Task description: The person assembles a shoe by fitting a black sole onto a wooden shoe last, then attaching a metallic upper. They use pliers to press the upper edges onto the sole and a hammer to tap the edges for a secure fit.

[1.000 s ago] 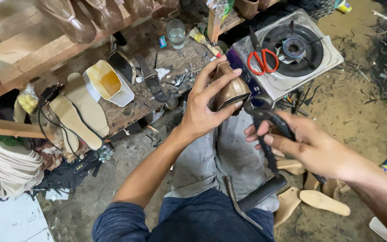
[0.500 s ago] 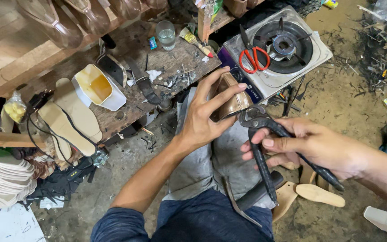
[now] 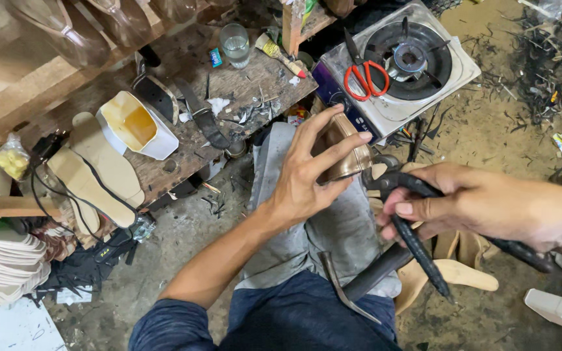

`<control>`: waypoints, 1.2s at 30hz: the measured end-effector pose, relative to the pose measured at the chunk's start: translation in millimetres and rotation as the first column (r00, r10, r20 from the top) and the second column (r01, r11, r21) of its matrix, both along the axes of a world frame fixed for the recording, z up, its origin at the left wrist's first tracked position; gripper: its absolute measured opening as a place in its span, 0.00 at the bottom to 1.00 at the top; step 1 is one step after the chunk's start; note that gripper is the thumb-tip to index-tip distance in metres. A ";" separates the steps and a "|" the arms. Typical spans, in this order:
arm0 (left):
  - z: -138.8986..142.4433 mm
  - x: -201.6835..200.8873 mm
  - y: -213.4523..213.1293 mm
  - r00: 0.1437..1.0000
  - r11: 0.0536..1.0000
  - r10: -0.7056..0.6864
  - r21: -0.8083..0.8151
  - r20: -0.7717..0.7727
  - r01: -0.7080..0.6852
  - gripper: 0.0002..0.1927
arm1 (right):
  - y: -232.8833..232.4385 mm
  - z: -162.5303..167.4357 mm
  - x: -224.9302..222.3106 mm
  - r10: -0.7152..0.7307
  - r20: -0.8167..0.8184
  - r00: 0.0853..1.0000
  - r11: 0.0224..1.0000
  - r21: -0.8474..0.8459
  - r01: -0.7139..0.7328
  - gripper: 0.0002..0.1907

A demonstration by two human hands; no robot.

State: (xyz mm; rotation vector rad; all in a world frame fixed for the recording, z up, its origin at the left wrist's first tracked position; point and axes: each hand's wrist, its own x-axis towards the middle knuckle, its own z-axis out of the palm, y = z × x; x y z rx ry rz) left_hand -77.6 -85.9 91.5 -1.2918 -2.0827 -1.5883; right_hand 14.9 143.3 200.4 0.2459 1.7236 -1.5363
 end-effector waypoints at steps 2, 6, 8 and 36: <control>-0.4 1.9 3.4 1.000 0.999 0.011 -0.045 -0.013 -0.011 0.37 | -3.6 16.2 -8.8 0.037 0.114 0.993 0.994 0.103 -0.049 0.16; -0.9 -5.2 8.5 0.999 0.998 0.040 -0.038 -0.023 -0.041 0.36 | -25.8 36.2 -17.0 -0.093 0.171 0.981 0.862 0.506 -0.006 0.14; -1.4 -12.3 8.3 0.998 0.999 0.045 0.007 0.036 -0.045 0.36 | -35.9 37.3 -17.1 0.069 0.020 0.997 0.759 0.648 -0.065 0.13; -1.0 -38.7 9.8 0.993 0.991 0.108 0.073 0.044 -0.111 0.35 | -51.0 -44.7 -9.9 0.193 -0.589 0.785 0.690 0.650 0.318 0.15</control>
